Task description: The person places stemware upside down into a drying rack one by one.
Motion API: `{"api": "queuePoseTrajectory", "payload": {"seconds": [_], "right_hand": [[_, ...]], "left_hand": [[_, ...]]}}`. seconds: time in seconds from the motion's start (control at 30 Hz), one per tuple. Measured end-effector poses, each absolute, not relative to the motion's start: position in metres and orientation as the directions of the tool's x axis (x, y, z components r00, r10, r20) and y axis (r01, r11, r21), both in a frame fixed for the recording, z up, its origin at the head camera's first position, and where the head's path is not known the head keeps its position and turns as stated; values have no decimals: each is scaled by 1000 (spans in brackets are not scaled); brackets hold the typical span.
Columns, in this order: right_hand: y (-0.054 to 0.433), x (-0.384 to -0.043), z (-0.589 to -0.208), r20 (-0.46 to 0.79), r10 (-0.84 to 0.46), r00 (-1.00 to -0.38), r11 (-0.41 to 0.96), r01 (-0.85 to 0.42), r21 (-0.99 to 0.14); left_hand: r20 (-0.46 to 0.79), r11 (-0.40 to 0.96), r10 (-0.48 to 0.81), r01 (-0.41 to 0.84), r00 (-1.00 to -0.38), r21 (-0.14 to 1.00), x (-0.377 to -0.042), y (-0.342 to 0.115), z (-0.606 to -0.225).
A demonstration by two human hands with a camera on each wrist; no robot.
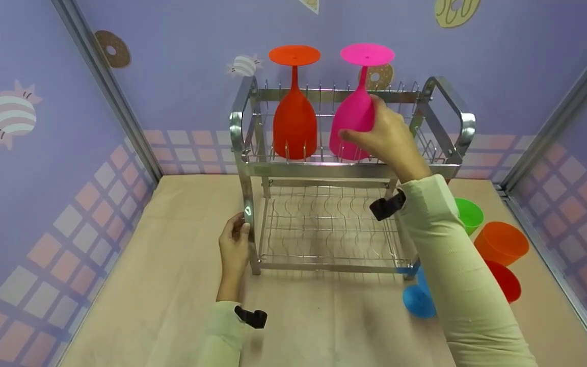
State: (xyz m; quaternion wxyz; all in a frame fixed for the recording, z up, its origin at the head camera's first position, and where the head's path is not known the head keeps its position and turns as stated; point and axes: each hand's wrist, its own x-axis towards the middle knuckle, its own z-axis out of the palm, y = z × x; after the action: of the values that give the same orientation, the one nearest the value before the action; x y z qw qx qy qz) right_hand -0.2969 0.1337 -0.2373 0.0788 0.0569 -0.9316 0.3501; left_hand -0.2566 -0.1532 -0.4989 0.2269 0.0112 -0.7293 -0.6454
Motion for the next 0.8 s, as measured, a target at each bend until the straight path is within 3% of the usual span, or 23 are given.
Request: {"api": "queuePoseTrajectory", "payload": {"seconds": [0.33, 0.53, 0.8], "right_hand": [[138, -291, -243, 284, -37, -958, 710, -225, -667], [143, -281, -252, 390, -40, -920, 656, -319, -684], [146, -264, -263, 629, -48, -776, 624, -515, -587]], "left_hand": [[313, 149, -291, 280, -904, 948, -256, -154, -500], [317, 153, -267, 285, -910, 946, -238, -150, -473], [326, 167, -280, 289, -903, 943, -235, -149, -469]]}}
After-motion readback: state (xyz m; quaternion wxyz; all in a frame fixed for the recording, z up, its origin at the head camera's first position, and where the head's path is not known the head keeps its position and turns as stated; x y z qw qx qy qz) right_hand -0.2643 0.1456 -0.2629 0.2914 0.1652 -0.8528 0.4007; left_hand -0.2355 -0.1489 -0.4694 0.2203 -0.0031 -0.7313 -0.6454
